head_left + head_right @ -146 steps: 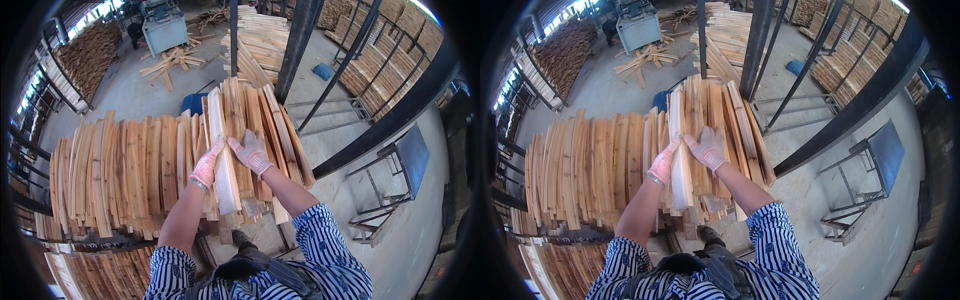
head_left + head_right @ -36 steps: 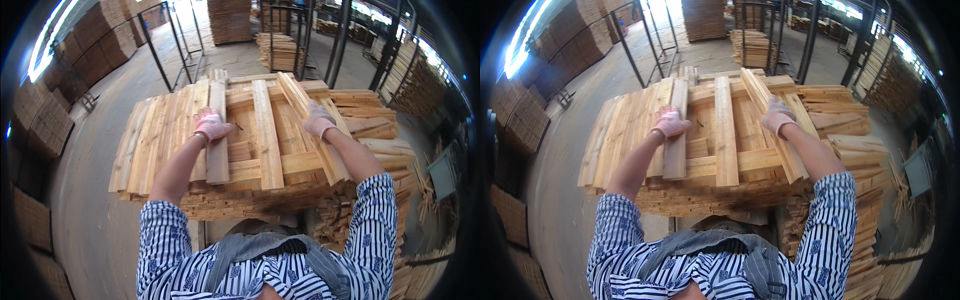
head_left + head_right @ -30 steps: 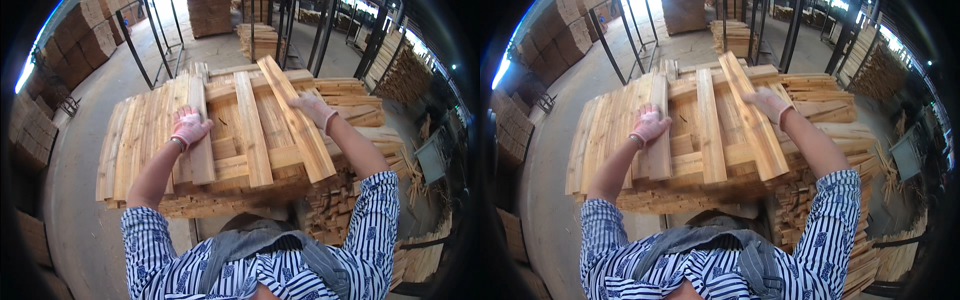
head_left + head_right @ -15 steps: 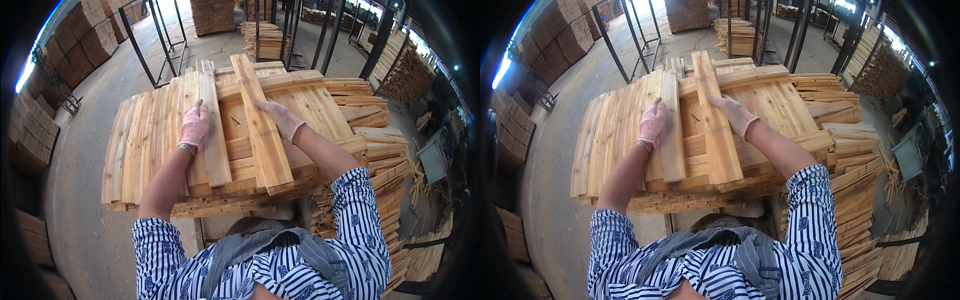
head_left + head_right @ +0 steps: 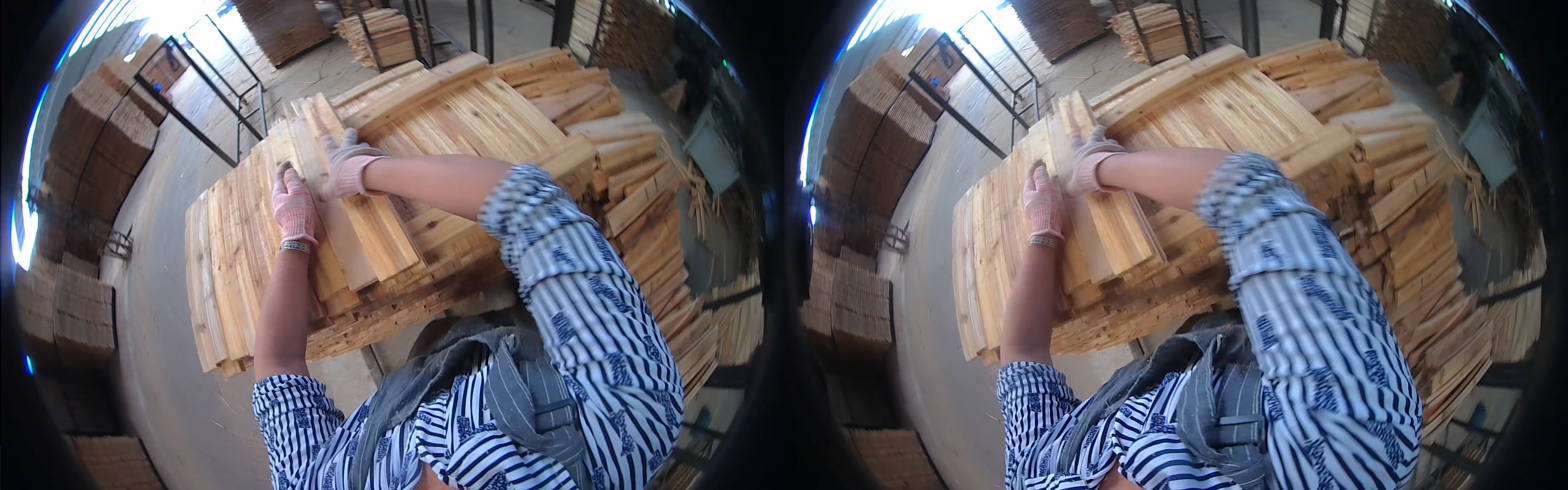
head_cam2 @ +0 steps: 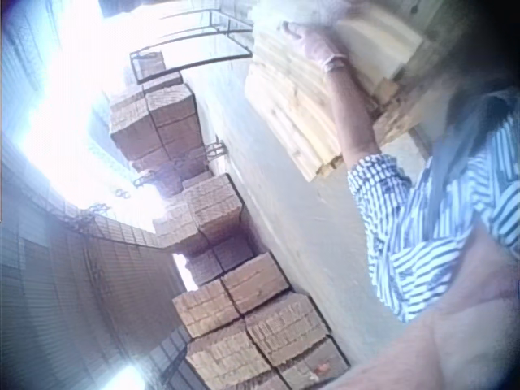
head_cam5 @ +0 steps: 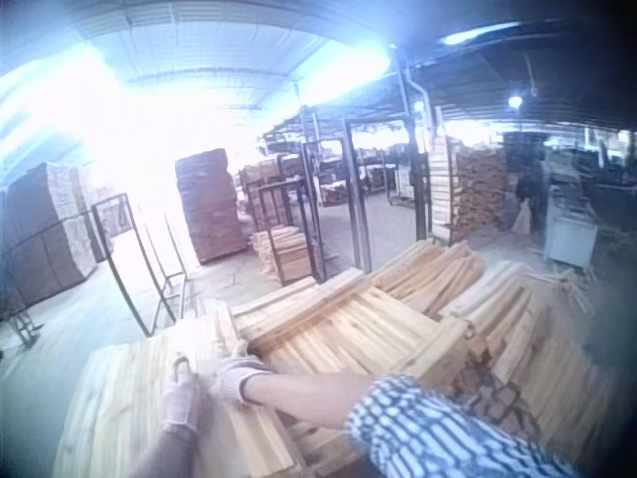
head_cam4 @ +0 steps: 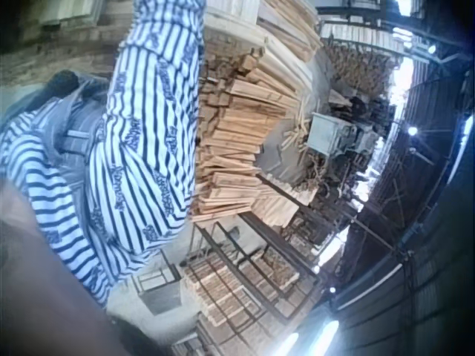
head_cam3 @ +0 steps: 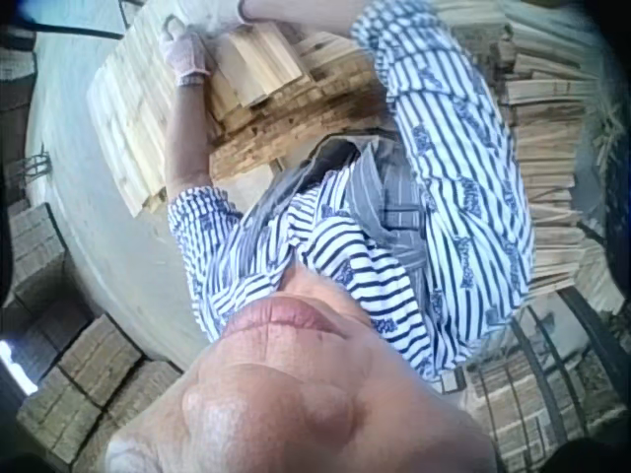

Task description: The person repeatedly picks up wooden planks from a large pile and stacks them onto a growing stack on a pallet. The person wears gloves and handles the planks one by one, aligning them carefully to build a neat pile.

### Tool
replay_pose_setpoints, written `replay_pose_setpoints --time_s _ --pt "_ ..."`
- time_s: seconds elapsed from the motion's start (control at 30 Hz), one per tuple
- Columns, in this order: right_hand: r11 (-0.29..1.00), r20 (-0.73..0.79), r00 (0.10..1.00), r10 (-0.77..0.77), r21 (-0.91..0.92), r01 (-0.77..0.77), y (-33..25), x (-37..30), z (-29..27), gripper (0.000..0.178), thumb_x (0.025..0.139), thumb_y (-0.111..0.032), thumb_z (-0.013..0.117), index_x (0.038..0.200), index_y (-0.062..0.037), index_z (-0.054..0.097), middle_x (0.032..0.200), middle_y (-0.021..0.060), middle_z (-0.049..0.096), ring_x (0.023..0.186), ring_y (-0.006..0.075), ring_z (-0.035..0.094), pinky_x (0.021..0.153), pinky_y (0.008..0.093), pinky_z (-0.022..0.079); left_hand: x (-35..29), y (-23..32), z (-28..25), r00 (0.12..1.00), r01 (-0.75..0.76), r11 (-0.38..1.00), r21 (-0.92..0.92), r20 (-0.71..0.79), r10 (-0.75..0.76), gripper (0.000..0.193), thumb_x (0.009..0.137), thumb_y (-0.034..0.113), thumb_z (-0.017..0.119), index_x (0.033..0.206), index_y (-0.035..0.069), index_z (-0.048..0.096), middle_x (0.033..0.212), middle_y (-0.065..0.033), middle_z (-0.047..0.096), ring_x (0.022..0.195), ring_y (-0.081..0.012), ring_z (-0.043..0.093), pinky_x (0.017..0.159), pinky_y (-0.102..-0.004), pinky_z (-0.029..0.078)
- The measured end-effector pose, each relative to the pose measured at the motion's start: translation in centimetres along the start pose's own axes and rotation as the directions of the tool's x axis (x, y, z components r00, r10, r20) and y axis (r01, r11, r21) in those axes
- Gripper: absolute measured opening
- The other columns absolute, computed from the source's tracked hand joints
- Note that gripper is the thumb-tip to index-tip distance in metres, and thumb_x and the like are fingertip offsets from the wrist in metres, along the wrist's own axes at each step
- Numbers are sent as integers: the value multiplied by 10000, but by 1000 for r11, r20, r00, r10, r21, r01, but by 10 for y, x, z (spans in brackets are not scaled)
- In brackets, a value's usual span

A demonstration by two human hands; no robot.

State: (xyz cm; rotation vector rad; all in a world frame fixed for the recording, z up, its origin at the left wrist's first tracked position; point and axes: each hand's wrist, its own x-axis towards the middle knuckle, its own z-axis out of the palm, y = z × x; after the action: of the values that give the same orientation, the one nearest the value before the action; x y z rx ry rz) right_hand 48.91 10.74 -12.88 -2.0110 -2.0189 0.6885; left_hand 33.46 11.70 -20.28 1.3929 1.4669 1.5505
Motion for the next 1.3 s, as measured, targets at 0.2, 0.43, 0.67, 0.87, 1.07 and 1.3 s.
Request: replay_pose_setpoints --time_s 0.2,0.43,0.67,0.87,1.07,1.3 --pt "1000 7 1000 28 13 -29 46 58 0 827 859 -447 664 1511 -70 324 1563 298 261 1398 430 409 1125 551 377 0 6 8 994 -60 963 263 100 34 424 1013 298 528 1317 14 614 1274 -159 663 1180 -233 606 1037 -324 431" --pt "999 46 999 29 32 -31 69 -18 -16 788 965 -509 502 1576 -78 254 1589 327 190 1471 441 279 1186 443 300 -8 19 6 945 -198 809 553 326 9 567 988 414 536 1393 18 532 1347 -226 599 1315 -357 518 1102 -397 402" --pt "994 -188 977 -97 36 105 97 -10 -1 655 812 -572 654 1215 -58 694 1223 253 655 1134 328 643 970 427 504 -16 30 39 750 -623 477 620 646 141 397 938 372 505 1075 18 624 1206 -247 613 1181 -413 534 1044 -482 398" --pt "933 -394 882 -259 135 335 73 -38 7 638 855 -499 635 1358 -111 577 1326 209 593 1139 366 610 955 467 506 11 34 -1 741 -632 421 650 666 84 538 1028 377 415 1397 -4 508 1383 -257 533 1308 -406 469 1098 -444 381" --pt "661 -872 489 -18 356 660 198 -267 62 181 910 -206 673 1034 -76 672 998 148 677 971 336 665 854 409 519 -22 65 -15 712 -695 267 668 691 123 542 1047 430 389 1322 1 573 1299 -259 604 1198 -414 565 1035 -435 447" --pt "466 -266 392 880 337 -818 400 -530 269 358 971 -252 409 991 -16 677 1013 261 698 951 417 695 804 488 557 -169 52 86 464 -523 767 372 879 -110 537 1037 234 448 1489 -42 358 1512 -241 423 1358 -343 479 1105 -434 432"
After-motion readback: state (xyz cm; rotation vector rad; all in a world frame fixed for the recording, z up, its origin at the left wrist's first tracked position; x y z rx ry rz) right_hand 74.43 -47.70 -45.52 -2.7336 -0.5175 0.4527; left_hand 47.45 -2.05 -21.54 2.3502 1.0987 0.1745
